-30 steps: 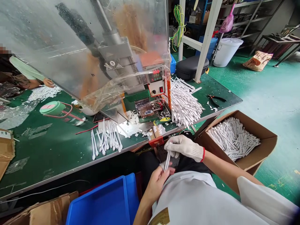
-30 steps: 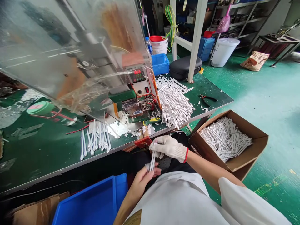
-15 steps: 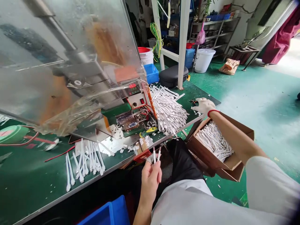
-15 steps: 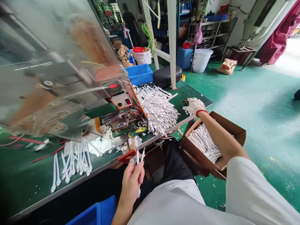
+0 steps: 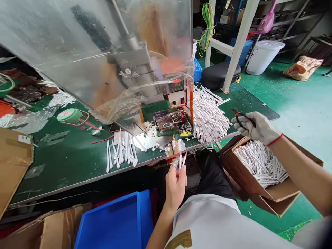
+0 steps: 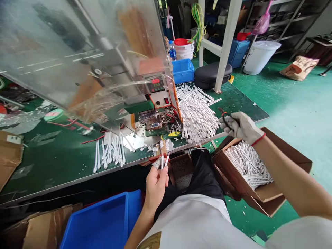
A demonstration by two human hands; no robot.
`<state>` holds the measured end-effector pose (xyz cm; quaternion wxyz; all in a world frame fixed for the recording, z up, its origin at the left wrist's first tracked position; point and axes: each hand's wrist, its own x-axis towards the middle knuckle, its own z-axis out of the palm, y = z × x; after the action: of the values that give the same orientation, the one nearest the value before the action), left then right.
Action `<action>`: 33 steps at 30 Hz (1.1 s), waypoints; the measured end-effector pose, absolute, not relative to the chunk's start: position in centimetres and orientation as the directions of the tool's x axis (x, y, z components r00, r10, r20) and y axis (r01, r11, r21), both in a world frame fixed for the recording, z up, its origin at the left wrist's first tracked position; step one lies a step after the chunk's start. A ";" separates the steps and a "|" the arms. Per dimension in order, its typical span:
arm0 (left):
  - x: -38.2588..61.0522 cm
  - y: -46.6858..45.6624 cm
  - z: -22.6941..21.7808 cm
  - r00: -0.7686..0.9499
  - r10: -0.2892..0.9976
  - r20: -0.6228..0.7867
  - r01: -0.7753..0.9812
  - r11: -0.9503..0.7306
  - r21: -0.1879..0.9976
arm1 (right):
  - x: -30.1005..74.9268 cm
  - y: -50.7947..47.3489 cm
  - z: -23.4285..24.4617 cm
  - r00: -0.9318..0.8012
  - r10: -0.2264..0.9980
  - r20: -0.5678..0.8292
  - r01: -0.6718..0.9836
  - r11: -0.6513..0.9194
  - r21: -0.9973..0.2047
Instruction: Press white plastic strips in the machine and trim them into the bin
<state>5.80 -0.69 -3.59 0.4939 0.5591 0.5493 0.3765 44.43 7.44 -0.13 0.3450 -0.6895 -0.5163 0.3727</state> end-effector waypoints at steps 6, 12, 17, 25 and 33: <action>5.4 -0.9 -3.5 0.079 0.991 -0.113 0.305 0.084 0.949 | 31.0 1.2 2.8 -0.229 0.973 -0.014 0.782 0.176 -0.598; 4.6 -1.4 -3.5 0.049 0.995 -0.086 0.364 0.062 0.929 | 25.9 1.3 3.7 -0.414 0.898 0.147 0.899 0.429 -0.091; 4.5 -1.6 -3.1 0.048 0.998 -0.049 0.383 0.026 0.923 | 25.5 1.9 3.1 -0.444 0.889 0.114 0.887 0.454 -0.086; 4.2 -1.6 -3.2 0.060 0.998 -0.037 0.325 0.015 0.946 | 25.2 1.6 3.2 -0.436 0.896 0.083 0.893 0.442 -0.084; 4.4 -1.7 -3.0 0.096 0.982 -0.162 0.176 0.143 0.974 | 25.5 1.2 2.5 -0.447 0.886 0.123 0.878 0.461 -0.131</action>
<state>4.36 -1.65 -3.00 0.5197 0.5273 0.5492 0.3877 25.48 1.16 2.55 0.0869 -0.5185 -0.8503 0.0243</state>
